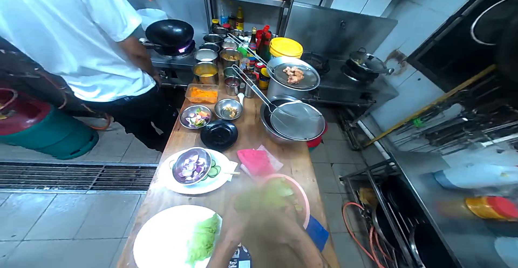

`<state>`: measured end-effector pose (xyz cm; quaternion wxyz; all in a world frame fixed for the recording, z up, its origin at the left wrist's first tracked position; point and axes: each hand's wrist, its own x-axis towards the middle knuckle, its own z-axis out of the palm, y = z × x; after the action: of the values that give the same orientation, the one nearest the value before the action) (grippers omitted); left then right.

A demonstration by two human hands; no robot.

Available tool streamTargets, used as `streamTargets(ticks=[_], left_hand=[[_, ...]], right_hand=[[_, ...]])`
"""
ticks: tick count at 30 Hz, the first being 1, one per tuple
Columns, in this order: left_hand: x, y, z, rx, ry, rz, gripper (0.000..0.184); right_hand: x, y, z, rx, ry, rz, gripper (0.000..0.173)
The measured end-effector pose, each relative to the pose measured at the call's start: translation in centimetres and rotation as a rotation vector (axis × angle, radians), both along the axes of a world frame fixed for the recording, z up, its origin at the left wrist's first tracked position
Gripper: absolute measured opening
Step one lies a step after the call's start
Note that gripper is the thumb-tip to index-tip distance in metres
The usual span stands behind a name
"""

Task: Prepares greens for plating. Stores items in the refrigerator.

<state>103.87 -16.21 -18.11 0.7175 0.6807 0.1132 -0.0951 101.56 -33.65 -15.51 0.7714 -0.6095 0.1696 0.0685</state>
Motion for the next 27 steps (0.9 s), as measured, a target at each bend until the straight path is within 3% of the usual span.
streamTargets(ticks=[6,8,12,14,17,20,22,24,25,27], left_hand=[[0.0,-1.1,3.3,0.139,0.054,0.014,0.069],[0.0,-1.9,2.9,0.192,0.055,0.029,0.071],[-0.1,-2.9,2.1,0.123,0.046,0.186,0.068],[-0.2,-2.6,2.0,0.068,0.063,0.203,0.069],[-0.9,-1.1,2.2,0.023,0.057,0.2,0.061],[-2.3,1.3,2.5,-0.026,0.054,0.227,0.04],[-3.4,3.5,2.8,-0.06,0.064,0.248,0.034],[-4.5,5.7,2.7,-0.065,0.074,0.284,0.032],[-5.1,6.7,2.3,-0.065,0.081,0.3,0.033],[-5.8,8.6,1.3,-0.066,0.088,0.332,0.035]], right_hand=[[-0.1,0.9,0.1,-0.148,0.074,-0.039,0.039],[-0.3,1.0,0.3,-0.187,0.132,-0.128,0.041],[-0.6,-0.2,-1.3,-0.177,0.171,-0.328,0.05],[-0.7,-2.1,-2.2,-0.225,0.183,-0.325,0.047],[0.2,-6.4,-3.1,-0.582,0.229,-0.053,0.045],[1.0,-9.3,-1.9,-1.135,0.29,0.297,0.073],[0.5,-9.8,-0.1,-1.359,0.147,0.262,0.089],[0.4,-7.7,2.0,-1.309,-0.049,0.171,0.077],[0.7,-4.9,3.0,-1.171,-0.073,0.237,0.064],[2.2,2.2,2.6,-0.818,-0.037,0.583,0.052]])
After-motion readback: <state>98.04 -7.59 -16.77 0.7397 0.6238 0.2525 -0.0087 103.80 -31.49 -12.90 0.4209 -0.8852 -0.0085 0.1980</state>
